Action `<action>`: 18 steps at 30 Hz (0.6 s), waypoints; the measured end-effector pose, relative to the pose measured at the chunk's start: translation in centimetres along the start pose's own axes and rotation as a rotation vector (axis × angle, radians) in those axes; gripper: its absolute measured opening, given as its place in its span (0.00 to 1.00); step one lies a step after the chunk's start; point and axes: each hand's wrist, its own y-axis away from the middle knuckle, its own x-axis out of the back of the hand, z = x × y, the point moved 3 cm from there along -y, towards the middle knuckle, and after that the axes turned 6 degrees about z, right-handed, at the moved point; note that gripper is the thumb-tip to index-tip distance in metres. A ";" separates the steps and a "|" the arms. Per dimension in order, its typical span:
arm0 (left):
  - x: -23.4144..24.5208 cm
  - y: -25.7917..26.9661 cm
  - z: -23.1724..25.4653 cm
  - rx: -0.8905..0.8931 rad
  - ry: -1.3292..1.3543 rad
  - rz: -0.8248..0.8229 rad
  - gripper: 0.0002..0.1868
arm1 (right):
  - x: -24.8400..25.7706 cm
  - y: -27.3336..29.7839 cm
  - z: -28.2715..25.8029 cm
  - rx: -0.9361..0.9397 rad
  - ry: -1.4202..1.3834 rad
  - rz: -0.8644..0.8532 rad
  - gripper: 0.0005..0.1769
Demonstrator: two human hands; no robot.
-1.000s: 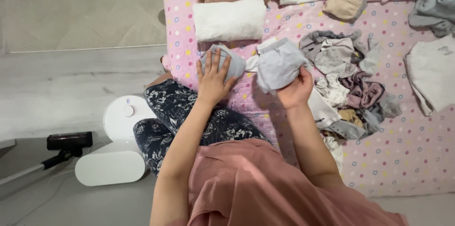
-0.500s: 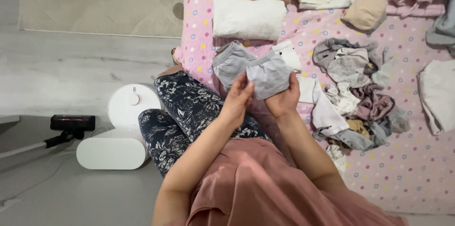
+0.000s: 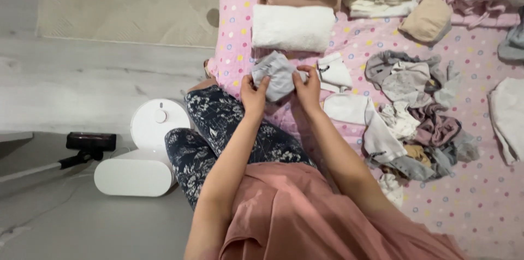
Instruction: Folding items of laundry on a bed and placing folded towels into a basket in a bathroom.
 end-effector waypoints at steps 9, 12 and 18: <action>-0.6 0.6 2.9 -0.179 -0.262 0.080 0.23 | -2.2 3.0 -11.1 0.910 0.677 -0.230 0.17; 0.4 0.0 -1.3 -0.189 -0.103 0.007 0.20 | -6.1 1.8 -10.9 0.888 0.807 -0.508 0.24; 3.3 2.3 4.1 -0.413 -0.429 0.163 0.32 | -6.2 -0.1 -7.4 1.140 0.864 -0.557 0.29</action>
